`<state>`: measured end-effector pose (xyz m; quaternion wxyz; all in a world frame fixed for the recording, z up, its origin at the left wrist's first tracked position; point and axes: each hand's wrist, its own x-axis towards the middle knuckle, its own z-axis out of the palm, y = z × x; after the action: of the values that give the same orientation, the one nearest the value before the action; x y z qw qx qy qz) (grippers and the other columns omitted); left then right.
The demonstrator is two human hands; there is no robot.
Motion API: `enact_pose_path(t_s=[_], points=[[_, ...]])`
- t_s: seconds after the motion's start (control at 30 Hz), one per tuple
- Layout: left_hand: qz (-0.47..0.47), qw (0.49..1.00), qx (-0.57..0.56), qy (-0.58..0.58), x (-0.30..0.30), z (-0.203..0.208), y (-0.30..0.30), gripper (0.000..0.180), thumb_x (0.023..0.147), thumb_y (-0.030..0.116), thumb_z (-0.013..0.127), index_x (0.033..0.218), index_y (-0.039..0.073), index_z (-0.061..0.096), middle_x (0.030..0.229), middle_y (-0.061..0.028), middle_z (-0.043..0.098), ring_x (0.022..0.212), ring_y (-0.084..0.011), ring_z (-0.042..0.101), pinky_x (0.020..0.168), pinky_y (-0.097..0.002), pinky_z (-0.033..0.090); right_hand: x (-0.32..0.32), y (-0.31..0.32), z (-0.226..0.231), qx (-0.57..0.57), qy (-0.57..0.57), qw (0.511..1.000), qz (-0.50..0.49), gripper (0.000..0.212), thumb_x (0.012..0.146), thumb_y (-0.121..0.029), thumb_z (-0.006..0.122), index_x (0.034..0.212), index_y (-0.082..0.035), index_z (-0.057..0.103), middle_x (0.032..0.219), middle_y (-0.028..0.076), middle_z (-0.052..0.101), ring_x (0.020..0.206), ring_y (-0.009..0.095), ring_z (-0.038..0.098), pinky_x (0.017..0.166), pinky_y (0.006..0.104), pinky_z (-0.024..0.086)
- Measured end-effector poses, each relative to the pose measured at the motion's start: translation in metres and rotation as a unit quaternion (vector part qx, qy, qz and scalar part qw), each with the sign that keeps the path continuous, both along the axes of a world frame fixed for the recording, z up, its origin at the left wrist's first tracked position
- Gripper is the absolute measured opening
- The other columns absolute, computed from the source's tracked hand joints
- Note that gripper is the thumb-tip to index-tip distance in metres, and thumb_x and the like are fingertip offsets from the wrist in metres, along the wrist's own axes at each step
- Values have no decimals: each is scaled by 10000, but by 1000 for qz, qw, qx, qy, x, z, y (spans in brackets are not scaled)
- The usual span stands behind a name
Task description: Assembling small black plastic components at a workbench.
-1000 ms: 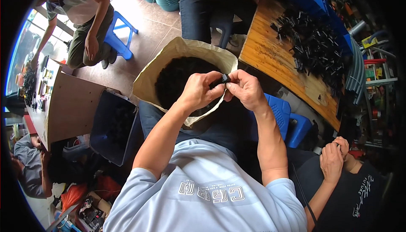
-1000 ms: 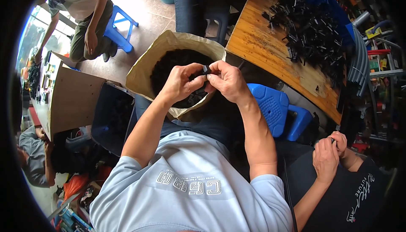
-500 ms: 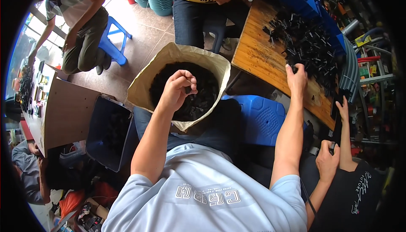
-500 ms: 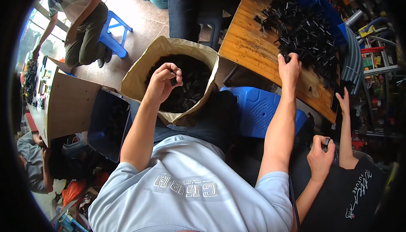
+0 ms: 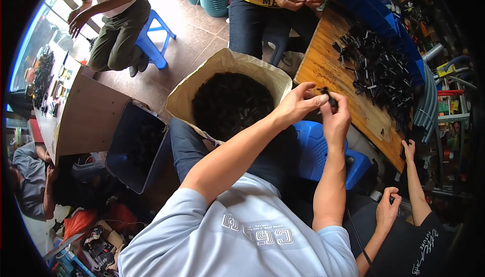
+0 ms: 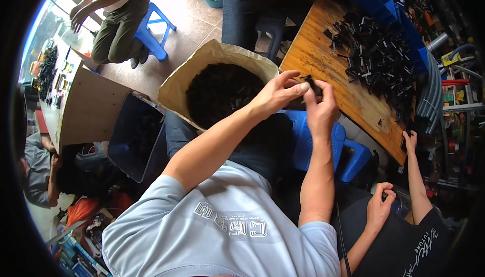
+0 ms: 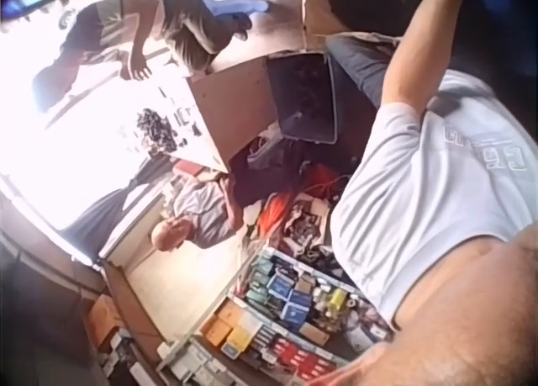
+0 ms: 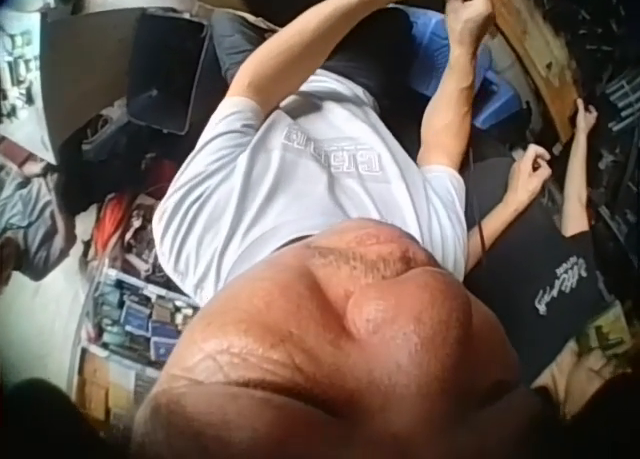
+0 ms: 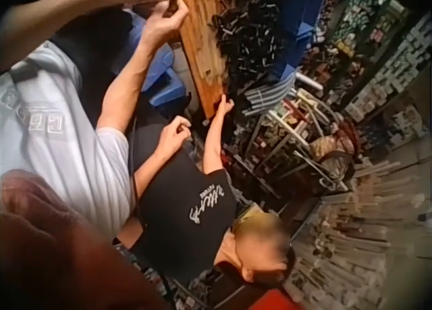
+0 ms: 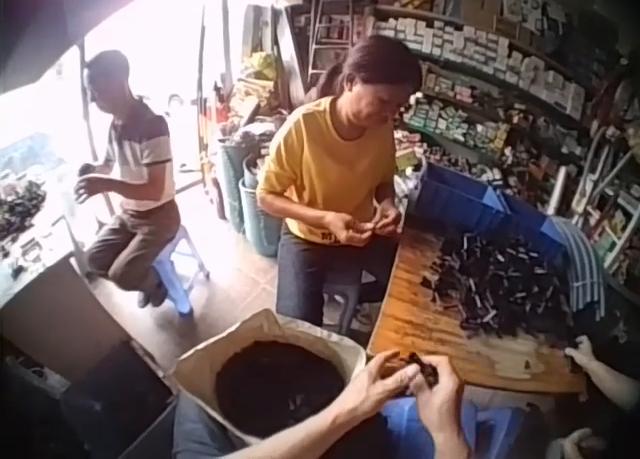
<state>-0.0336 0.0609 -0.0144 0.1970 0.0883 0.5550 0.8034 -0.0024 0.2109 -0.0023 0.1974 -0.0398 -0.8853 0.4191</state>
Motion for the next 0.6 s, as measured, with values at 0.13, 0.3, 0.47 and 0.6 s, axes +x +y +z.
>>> enact_pose_path(t_s=[0.13, 0.3, 0.47, 0.6], points=[[6, 998, 47, -42, -4, -4, -3, 498, 944, 329, 591, 1263, -47, 522, 882, -30, 618, 749, -74, 551, 635, -217, 456, 11, -32, -6, 61, 81, 989, 106, 178, 926, -75, 581, 1075, 20, 585, 925, 117, 633, 723, 154, 611, 654, 304, 506], [62, 983, 130, -110, 8, -7, -37, 323, 909, 153, 566, 1169, -35, 601, 963, -52, 660, 743, -75, 580, 572, -194, 424, 12, -36, -9, -213, 4, 971, 108, 222, 951, -100, 574, 1122, 40, 548, 926, 77, 625, 726, 88, 588, 654, 237, 499], [15, 998, -49, -37, 10, 5, -78, 299, 872, 151, 651, 1118, -19, 651, 894, -57, 689, 713, -44, 568, 564, -180, 397, 6, -27, -3, -319, -8, 933, 169, 244, 943, -124, 595, 1143, 12, 568, 741, 20, 593, 647, 76, 535, 603, 202, 421], [1, 999, -34, 27, 22, 16, -80, 397, 863, 222, 704, 1161, -30, 636, 901, -62, 691, 746, -49, 567, 625, -207, 442, 8, -29, 3, -365, 0, 897, 249, 197, 940, -146, 606, 1068, 4, 608, 796, 22, 591, 633, 85, 533, 581, 208, 415]])
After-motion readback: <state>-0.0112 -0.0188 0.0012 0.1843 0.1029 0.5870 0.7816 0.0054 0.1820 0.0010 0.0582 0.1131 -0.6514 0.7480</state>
